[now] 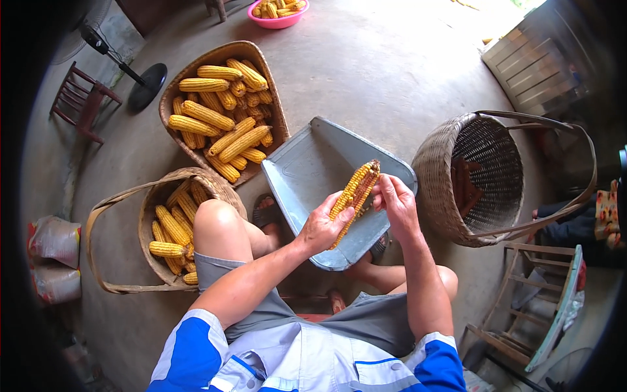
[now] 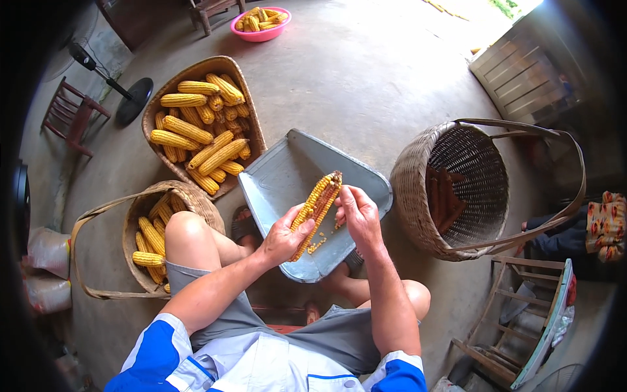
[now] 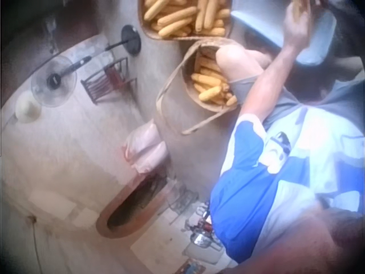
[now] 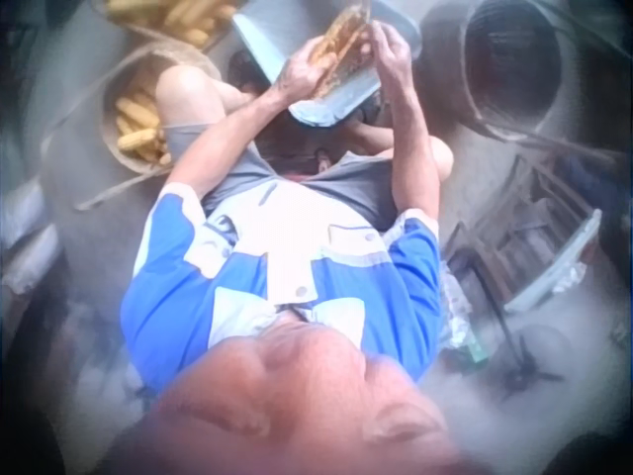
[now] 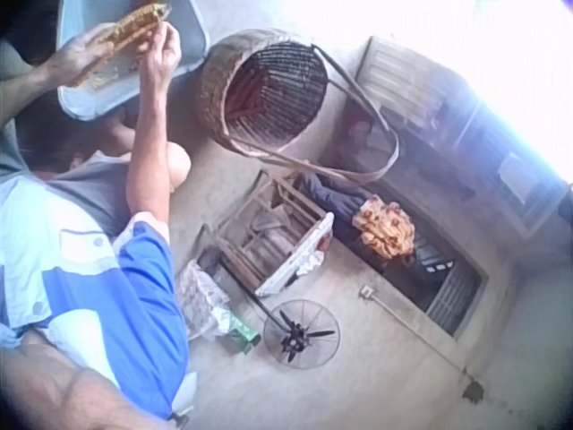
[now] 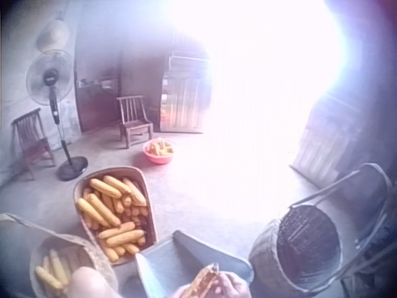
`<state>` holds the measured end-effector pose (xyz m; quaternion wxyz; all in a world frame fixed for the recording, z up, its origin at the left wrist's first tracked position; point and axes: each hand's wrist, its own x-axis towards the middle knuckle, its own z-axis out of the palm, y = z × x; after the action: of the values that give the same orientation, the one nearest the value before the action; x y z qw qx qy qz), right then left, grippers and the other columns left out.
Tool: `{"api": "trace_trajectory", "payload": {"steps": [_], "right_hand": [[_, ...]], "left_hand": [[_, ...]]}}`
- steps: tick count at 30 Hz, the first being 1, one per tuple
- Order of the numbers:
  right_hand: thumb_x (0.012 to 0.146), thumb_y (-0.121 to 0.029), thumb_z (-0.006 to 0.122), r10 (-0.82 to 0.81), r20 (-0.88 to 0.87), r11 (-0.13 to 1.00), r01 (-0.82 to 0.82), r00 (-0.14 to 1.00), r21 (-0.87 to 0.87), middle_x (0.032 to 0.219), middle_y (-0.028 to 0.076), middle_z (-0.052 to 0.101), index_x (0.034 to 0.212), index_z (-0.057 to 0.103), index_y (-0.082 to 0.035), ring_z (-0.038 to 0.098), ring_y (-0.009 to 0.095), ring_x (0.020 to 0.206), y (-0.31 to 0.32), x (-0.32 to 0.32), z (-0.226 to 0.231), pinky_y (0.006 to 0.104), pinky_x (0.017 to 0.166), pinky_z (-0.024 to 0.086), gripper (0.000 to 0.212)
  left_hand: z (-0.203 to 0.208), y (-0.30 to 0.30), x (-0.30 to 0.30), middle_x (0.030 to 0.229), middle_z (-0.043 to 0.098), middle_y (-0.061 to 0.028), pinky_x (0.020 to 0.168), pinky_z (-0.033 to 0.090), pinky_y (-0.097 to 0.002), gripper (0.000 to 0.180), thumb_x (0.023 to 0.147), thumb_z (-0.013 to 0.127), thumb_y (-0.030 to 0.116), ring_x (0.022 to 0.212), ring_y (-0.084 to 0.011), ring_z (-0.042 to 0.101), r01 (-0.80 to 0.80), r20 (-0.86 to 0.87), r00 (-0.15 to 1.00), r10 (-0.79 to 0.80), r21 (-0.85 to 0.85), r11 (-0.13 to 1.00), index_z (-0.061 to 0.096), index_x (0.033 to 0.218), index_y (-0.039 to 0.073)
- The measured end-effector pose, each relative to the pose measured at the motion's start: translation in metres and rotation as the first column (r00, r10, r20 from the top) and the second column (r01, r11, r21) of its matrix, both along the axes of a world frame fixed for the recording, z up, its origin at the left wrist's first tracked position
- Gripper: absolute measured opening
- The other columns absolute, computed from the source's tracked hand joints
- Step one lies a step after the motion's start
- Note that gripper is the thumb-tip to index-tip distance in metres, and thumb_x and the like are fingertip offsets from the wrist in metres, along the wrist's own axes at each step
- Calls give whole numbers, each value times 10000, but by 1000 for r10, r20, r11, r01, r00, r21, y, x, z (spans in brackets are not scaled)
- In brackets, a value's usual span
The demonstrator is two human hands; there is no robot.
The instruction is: Manual removal of corn kernels from dried cobs into a metal scoop.
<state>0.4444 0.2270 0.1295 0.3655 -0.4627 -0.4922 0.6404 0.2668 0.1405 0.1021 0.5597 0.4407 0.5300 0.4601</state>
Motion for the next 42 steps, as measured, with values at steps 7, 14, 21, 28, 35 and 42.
{"api": "trace_trajectory", "payload": {"steps": [7, 14, 21, 28, 35, 42], "right_hand": [[922, -157, 709, -44, 220, 962, -18, 974, 272, 1018, 37, 595, 1347, 523, -4, 537, 39, 668, 3, 3, 6, 218, 638, 494, 489], [920, -94, 678, 193, 344, 907, -301, 919, 294, 1015, 67, 614, 1306, 570, -24, 597, 105, 784, 14, 27, 5, 244, 695, 518, 407], [1005, -77, 530, 98, 454, 856, -308, 885, 415, 883, 91, 639, 1084, 623, 15, 652, 143, 628, 10, 20, 19, 255, 557, 541, 152], [1015, -131, 521, 5, 499, 896, -225, 867, 382, 768, 115, 646, 1017, 605, -4, 650, 162, 585, 8, 15, 7, 286, 533, 540, 152], [1028, -136, 471, 70, 336, 992, -102, 939, 80, 742, 90, 647, 1006, 595, 3, 644, 149, 569, 12, 18, -1, 270, 522, 543, 187], [1012, -91, 400, -68, -62, 976, 53, 996, -213, 751, 51, 613, 1052, 584, 25, 639, 128, 653, 15, 22, 1, 249, 595, 545, 221]], "left_hand": [[0, -6, 1, 959, 636, -83, 691, 545, -287, 442, 999, 581, 317, 788, -148, 650, 142, 317, 945, -77, -187, 972, 492, 1332, 40], [22, -5, -5, 901, 607, -62, 586, 535, -263, 419, 1012, 551, 342, 685, -113, 617, 321, 367, 905, -217, -254, 912, 505, 1274, 18], [28, -2, -14, 910, 599, -51, 564, 531, -240, 440, 1017, 539, 348, 635, -107, 615, 381, 341, 897, -282, -271, 884, 474, 1314, 30], [27, -2, -14, 917, 601, -45, 570, 534, -239, 436, 1018, 539, 341, 639, -100, 609, 372, 324, 905, -277, -283, 884, 482, 1315, 26], [22, -2, -13, 908, 596, -40, 575, 537, -241, 431, 1018, 542, 334, 638, -93, 602, 338, 235, 930, -281, -259, 905, 494, 1310, 20], [28, -1, -18, 883, 605, -63, 590, 552, -265, 443, 1009, 552, 371, 672, -111, 617, 307, 292, 930, -222, -290, 907, 513, 1256, 6]]}}
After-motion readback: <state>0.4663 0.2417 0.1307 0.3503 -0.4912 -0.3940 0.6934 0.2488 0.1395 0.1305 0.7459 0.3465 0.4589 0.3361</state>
